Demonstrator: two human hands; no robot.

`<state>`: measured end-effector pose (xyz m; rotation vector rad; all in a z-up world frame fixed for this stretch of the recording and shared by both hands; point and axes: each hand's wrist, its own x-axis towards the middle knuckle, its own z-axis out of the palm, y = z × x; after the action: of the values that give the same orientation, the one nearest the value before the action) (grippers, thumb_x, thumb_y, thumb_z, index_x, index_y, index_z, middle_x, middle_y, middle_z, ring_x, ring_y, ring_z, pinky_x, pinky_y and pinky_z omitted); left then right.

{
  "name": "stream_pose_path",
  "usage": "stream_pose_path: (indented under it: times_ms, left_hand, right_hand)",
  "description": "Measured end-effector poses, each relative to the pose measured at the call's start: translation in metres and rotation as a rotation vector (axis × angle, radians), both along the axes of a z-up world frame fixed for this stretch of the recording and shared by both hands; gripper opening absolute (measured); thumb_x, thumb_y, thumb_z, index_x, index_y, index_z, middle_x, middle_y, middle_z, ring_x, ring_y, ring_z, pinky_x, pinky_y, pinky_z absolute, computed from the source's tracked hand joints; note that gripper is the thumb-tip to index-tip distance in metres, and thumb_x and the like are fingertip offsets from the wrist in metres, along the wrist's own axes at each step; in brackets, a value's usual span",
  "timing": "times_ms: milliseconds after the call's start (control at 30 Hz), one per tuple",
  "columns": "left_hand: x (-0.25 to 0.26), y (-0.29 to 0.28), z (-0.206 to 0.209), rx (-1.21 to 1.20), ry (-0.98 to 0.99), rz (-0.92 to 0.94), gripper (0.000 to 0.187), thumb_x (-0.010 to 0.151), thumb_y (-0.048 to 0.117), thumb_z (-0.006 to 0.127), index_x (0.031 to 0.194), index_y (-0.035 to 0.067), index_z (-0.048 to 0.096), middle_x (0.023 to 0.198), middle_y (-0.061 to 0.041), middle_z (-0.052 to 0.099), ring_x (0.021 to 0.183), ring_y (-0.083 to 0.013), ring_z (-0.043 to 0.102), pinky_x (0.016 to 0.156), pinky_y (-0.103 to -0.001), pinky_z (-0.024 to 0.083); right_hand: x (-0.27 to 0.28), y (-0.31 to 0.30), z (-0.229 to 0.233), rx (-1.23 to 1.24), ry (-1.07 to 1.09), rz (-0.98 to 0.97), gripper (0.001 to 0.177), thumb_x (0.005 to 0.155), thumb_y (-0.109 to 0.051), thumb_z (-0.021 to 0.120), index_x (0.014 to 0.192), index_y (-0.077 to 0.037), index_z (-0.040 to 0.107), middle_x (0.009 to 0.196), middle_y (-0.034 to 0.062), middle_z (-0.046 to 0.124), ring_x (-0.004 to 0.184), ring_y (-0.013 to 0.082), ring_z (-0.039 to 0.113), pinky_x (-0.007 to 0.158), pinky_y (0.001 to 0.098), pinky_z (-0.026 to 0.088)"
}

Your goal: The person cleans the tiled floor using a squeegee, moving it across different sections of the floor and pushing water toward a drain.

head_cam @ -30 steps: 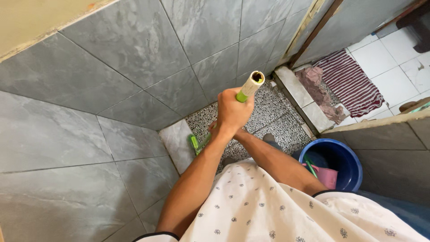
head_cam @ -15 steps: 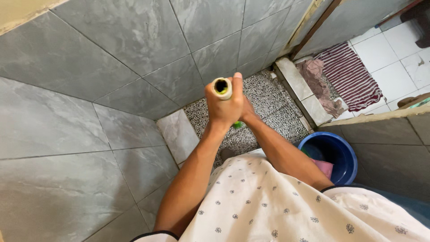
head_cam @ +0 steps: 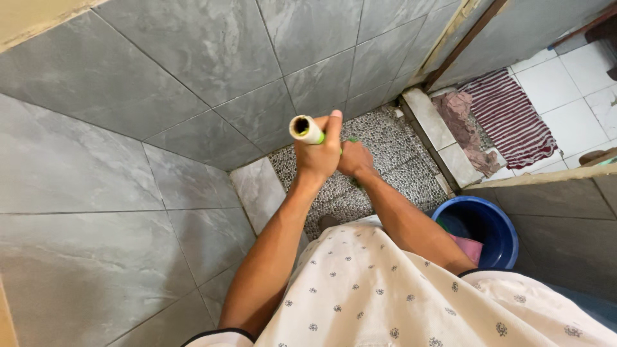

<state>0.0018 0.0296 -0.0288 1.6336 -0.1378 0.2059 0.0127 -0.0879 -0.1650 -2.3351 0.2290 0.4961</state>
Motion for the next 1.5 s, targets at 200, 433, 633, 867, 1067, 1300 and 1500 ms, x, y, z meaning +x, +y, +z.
stream_pose_path:
  times_ms: [200,433,633,867,1067,1300,1500]
  left_hand:
    - [0.003,0.011,0.016,-0.013,-0.009,0.021,0.04,0.096,0.023,0.066,0.062,0.003,0.057,0.055,-0.001,0.059,0.049,-0.0099,0.055,0.047,-0.032,0.04]
    - [0.001,-0.029,0.02,0.303,-0.16,-0.164,0.025,0.087,0.016,0.072,0.068,0.003,0.064,0.059,-0.014,0.057,0.048,-0.0177,0.058,0.05,-0.036,0.045]
    - [0.014,0.007,0.014,0.081,-0.001,-0.047,0.036,0.09,0.022,0.067,0.06,0.003,0.059,0.053,-0.004,0.061,0.047,-0.0118,0.06,0.045,-0.034,0.041]
    - [0.027,0.038,0.024,-0.152,0.062,-0.04,0.045,0.099,0.021,0.068,0.061,0.004,0.051,0.056,0.002,0.048,0.054,-0.0077,0.043,0.052,-0.03,0.035]
    - [0.018,0.033,0.035,-0.118,0.023,-0.256,0.028,0.083,0.026,0.079,0.085,0.005,0.061,0.075,0.003,0.061,0.07,-0.007,0.058,0.064,-0.028,0.048]
    - [0.012,0.006,-0.009,0.382,0.412,-0.155,0.035,0.082,0.04,0.082,0.083,0.006,0.072,0.068,-0.005,0.067,0.066,-0.0182,0.063,0.066,-0.038,0.049]
    - [0.019,0.005,-0.063,0.202,0.379,-0.056,0.031,0.085,0.033,0.076,0.077,0.003,0.071,0.065,-0.006,0.069,0.06,-0.0162,0.066,0.06,-0.033,0.049]
  right_hand:
    - [0.013,0.017,-0.001,-0.026,-0.079,0.059,0.034,0.087,-0.04,0.073,0.113,-0.019,0.072,0.107,0.015,0.072,0.098,0.0343,0.067,0.086,0.0476,0.054]
    - [0.002,0.034,-0.095,1.147,-0.211,0.068,0.038,0.084,-0.038,0.075,0.115,-0.016,0.071,0.107,0.0138,0.071,0.098,0.0317,0.067,0.084,0.0463,0.054]
    - [0.016,0.015,-0.05,-0.023,-0.123,0.041,0.051,0.073,-0.04,0.08,0.117,-0.016,0.071,0.11,0.0157,0.073,0.099,0.0348,0.067,0.081,0.0476,0.053]
    - [0.025,0.018,0.038,-0.352,-0.043,0.064,0.033,0.088,-0.039,0.063,0.112,-0.022,0.077,0.105,0.0197,0.075,0.097,0.0402,0.072,0.089,0.0519,0.056]
    - [0.032,0.038,-0.017,0.12,-0.205,0.171,0.048,0.089,-0.035,0.066,0.13,-0.01,0.058,0.123,0.0169,0.068,0.116,0.0331,0.065,0.096,0.0482,0.051]
    - [0.035,0.037,-0.187,1.198,-0.227,0.154,0.033,0.109,-0.029,0.059,0.129,-0.003,0.051,0.119,0.0089,0.057,0.114,0.0239,0.056,0.102,0.042,0.05]
    - [0.02,0.029,-0.085,0.329,-0.175,0.048,0.033,0.095,-0.031,0.063,0.119,-0.008,0.063,0.111,0.0149,0.067,0.106,0.0327,0.065,0.099,0.0463,0.05]
